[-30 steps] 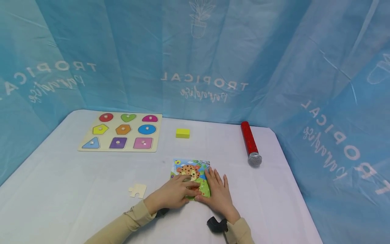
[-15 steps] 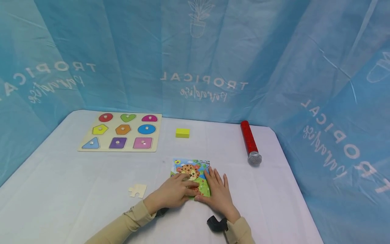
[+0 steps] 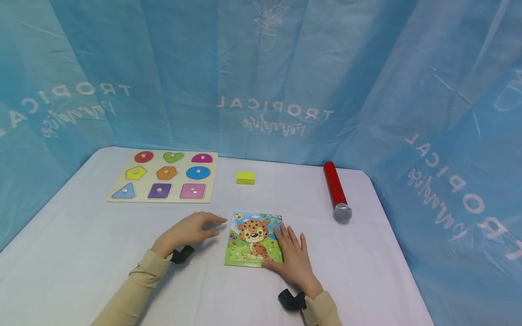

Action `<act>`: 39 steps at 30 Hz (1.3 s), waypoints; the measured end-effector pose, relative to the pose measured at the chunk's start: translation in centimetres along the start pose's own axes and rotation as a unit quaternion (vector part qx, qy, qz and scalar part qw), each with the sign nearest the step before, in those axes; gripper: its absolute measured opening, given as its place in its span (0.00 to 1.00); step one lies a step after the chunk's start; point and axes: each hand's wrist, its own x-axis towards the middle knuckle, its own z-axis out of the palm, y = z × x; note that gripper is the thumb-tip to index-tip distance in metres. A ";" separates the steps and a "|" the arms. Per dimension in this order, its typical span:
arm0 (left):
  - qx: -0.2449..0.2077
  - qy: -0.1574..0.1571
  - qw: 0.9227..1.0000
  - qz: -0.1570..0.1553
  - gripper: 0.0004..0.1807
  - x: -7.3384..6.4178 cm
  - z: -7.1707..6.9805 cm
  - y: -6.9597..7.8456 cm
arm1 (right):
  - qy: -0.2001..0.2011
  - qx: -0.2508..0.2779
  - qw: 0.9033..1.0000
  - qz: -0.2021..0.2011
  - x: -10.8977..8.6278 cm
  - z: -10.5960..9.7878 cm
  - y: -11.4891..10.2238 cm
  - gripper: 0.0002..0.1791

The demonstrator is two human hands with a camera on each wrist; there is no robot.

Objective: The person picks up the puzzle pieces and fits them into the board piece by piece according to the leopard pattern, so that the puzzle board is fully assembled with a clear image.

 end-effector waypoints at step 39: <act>0.054 0.130 0.990 0.008 0.15 -4.9 -1.5 -2.7 | 0.002 -0.003 1.000 -0.009 -0.1 0.0 -0.2 0.53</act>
